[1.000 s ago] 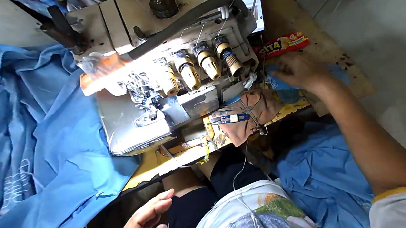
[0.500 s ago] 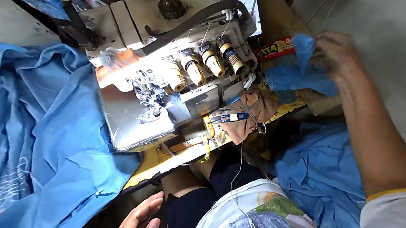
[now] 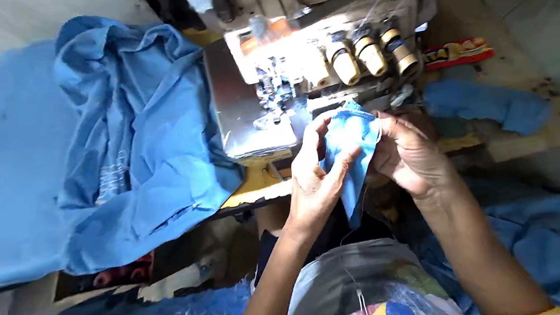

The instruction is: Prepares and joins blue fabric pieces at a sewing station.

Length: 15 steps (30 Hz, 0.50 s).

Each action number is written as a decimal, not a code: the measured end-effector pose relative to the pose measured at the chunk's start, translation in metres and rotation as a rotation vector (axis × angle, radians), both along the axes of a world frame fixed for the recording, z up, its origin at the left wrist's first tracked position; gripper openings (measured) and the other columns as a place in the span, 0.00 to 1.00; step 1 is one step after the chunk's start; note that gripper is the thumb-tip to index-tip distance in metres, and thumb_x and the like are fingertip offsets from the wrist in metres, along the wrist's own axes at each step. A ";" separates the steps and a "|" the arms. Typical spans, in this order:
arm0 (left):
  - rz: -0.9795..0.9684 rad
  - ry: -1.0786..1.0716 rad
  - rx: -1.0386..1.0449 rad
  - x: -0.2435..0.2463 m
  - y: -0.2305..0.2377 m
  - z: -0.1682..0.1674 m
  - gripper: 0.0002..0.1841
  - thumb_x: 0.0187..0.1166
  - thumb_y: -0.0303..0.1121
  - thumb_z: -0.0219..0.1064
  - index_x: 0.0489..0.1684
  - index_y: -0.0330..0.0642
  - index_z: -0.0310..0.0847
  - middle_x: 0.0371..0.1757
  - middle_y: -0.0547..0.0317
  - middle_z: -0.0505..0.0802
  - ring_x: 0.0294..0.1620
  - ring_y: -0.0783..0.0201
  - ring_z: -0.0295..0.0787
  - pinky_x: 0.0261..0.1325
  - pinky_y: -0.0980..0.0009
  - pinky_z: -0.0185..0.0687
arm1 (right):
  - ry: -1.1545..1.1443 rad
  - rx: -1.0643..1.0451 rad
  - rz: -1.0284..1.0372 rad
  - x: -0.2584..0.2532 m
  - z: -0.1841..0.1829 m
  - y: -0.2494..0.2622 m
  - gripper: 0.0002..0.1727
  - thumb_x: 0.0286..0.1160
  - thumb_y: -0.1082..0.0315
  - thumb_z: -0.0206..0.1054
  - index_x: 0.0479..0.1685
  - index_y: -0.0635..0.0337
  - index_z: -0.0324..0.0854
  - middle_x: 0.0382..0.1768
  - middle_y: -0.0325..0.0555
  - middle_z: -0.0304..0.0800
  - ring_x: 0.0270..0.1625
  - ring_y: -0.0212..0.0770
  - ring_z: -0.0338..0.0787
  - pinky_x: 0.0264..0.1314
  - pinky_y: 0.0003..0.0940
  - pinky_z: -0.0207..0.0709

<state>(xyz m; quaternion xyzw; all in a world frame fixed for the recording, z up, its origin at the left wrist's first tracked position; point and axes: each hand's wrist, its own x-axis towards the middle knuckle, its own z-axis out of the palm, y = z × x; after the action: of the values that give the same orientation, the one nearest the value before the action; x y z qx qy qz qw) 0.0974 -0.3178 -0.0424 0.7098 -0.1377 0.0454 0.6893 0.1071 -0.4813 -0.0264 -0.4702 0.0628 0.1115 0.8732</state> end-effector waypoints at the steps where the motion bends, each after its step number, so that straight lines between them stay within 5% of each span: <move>1: 0.042 0.034 -0.005 0.001 0.004 -0.002 0.27 0.79 0.26 0.71 0.79 0.38 0.71 0.63 0.56 0.90 0.58 0.69 0.90 0.61 0.70 0.89 | -0.017 0.011 -0.008 0.000 -0.006 0.008 0.17 0.90 0.70 0.48 0.45 0.54 0.86 0.34 0.38 0.92 0.35 0.29 0.92 0.43 0.25 0.89; 3: 0.120 0.037 0.012 -0.002 0.015 -0.007 0.24 0.80 0.26 0.70 0.75 0.40 0.73 0.53 0.59 0.91 0.49 0.71 0.90 0.52 0.73 0.88 | -0.064 -0.025 -0.009 -0.002 -0.017 0.019 0.16 0.90 0.72 0.50 0.44 0.56 0.87 0.36 0.38 0.92 0.38 0.28 0.92 0.45 0.25 0.89; 10: 0.191 -0.075 0.053 -0.014 0.036 -0.009 0.20 0.83 0.22 0.65 0.73 0.35 0.77 0.59 0.56 0.91 0.55 0.70 0.91 0.59 0.74 0.88 | -0.297 -0.287 0.093 -0.008 -0.022 0.038 0.09 0.89 0.69 0.58 0.52 0.55 0.83 0.39 0.34 0.90 0.38 0.25 0.91 0.42 0.21 0.88; 15: 0.227 -0.169 0.032 -0.015 0.037 -0.012 0.15 0.77 0.18 0.68 0.61 0.31 0.84 0.56 0.56 0.92 0.55 0.72 0.90 0.61 0.76 0.86 | -0.392 -0.417 0.097 -0.010 -0.020 0.044 0.07 0.83 0.75 0.61 0.48 0.57 0.85 0.38 0.33 0.89 0.38 0.23 0.89 0.42 0.18 0.86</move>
<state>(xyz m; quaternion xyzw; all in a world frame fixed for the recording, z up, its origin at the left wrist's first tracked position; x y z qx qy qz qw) 0.0829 -0.2812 -0.0545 0.7254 -0.1151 0.1805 0.6542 0.0976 -0.4372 -0.0465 -0.6546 -0.1082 0.0450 0.7468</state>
